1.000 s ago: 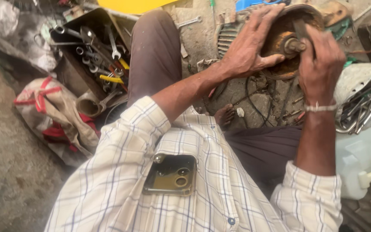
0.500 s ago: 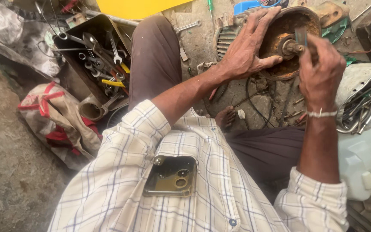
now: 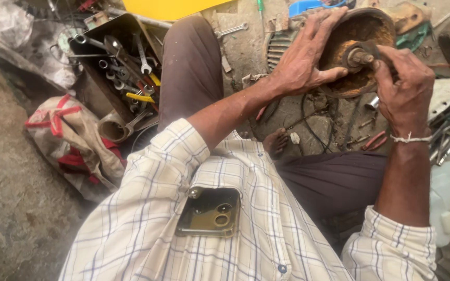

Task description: The person sits on the ground and uses a metal scraper to clean rust and debris from a circular metal component, likely a brake drum or pulley. They repeatedly scrape the inner and outer surfaces while rotating the part with their other hand.

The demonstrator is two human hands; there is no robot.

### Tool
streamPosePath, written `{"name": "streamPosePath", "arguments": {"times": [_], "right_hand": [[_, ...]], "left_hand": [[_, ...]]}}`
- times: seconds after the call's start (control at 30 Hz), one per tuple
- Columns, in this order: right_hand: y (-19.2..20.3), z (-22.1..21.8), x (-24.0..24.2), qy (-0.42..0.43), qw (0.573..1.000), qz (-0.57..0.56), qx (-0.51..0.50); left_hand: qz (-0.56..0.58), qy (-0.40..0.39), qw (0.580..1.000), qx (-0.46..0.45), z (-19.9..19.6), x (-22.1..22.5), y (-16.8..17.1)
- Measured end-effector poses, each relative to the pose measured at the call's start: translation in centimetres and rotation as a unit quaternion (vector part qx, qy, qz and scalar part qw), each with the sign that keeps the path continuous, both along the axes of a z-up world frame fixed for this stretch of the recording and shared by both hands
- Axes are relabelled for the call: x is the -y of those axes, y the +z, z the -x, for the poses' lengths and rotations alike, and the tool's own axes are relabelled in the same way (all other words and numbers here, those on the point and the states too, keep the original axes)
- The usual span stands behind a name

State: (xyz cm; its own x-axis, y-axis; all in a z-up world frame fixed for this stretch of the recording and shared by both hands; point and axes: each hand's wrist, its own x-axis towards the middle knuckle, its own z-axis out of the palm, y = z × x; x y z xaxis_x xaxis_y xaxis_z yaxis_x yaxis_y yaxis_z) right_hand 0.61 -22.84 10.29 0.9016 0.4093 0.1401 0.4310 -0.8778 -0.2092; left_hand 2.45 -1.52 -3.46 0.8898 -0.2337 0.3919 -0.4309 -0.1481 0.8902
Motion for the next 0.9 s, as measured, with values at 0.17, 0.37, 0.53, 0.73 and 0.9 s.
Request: {"name": "streamPosePath", "arguments": {"times": [0.17,0.37,0.53,0.73,0.9], "right_hand": [[-0.2,-1.2,1.5,0.049,0.998,0.039,-0.003],[0.2,-1.8,0.6,0.083,0.997,0.007,0.005],[0.8,0.8,-0.2,0.041,0.994,0.067,0.079],[-0.3,0.5,1.8,-0.038,0.996,0.081,-0.019],[-1.4,2.2,4.0,0.017,0.996,0.071,0.052]], "left_hand": [[0.017,-0.007,0.999,-0.031,-0.4,0.7,-0.4],[-0.010,-0.001,0.999,-0.031,-0.5,0.8,-0.9],[-0.014,-0.022,0.999,-0.033,-0.4,0.9,0.1],[-0.030,-0.010,0.999,-0.028,0.1,0.4,0.0],[-0.014,-0.033,0.999,-0.019,0.0,0.2,1.2]]}}
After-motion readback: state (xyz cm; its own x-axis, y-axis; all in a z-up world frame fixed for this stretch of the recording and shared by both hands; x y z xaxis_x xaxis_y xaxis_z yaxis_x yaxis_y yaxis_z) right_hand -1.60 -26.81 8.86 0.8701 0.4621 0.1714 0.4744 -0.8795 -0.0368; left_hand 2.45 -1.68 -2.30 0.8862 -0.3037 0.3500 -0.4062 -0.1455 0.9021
